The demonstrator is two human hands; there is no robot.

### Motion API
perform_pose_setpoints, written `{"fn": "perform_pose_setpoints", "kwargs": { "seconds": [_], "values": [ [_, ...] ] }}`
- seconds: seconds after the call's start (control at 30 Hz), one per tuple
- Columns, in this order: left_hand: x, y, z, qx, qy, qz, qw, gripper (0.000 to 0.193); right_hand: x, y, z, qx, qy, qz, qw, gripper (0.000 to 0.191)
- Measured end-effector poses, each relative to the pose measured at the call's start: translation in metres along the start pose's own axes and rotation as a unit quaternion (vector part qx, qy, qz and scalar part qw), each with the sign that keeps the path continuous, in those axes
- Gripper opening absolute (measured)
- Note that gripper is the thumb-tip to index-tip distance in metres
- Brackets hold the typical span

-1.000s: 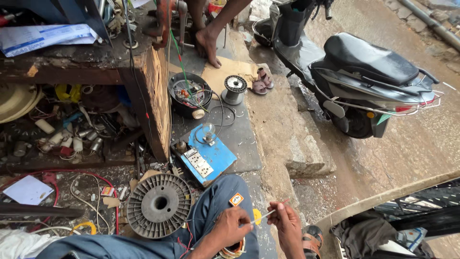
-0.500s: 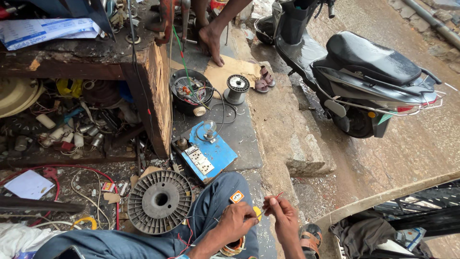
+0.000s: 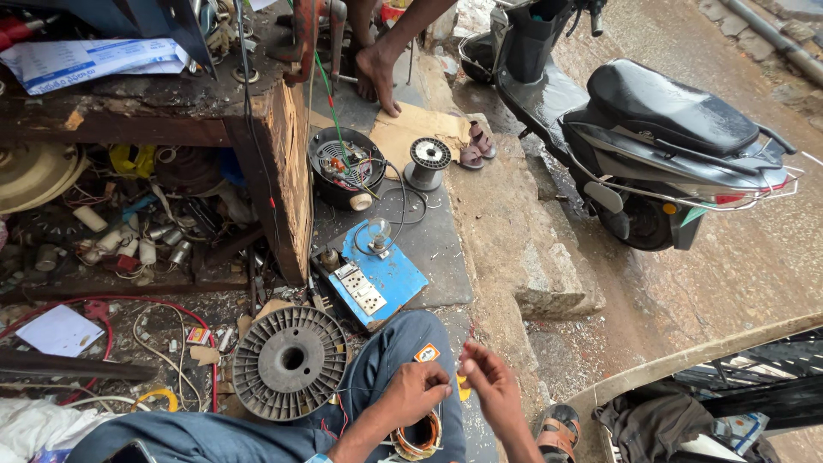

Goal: The person sits on the ground and works on a motor stator, stripping wire insulation, twisting wires, and wrapping connections with white tape. The person uses scissors to cut tape and handles multiple wires throughout the process.

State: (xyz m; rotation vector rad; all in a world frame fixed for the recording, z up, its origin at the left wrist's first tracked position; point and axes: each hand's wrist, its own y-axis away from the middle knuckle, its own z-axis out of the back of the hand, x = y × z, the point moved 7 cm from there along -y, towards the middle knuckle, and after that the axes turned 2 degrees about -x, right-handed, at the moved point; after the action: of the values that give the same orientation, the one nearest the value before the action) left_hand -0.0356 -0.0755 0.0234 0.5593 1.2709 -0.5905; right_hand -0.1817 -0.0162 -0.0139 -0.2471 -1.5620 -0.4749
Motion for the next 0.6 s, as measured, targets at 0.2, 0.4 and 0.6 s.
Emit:
{"fn": "perform_pose_setpoints", "kwargs": {
  "seconds": [0.2,0.4,0.6],
  "values": [
    [0.012,-0.005,0.0,-0.008,0.089,0.029,0.996,0.019,-0.044,0.025,-0.023,0.058,-0.036,-0.097,0.993,0.037],
    [0.015,-0.006,0.003,-0.029,0.177,0.045,0.983,0.016,-0.053,0.028,-0.042,0.101,-0.149,-0.16,0.971,0.024],
    [0.015,-0.005,0.002,-0.024,0.202,0.052,0.978,0.015,-0.052,0.032,-0.039,0.077,-0.112,-0.168,0.976,0.017]
  ]
}}
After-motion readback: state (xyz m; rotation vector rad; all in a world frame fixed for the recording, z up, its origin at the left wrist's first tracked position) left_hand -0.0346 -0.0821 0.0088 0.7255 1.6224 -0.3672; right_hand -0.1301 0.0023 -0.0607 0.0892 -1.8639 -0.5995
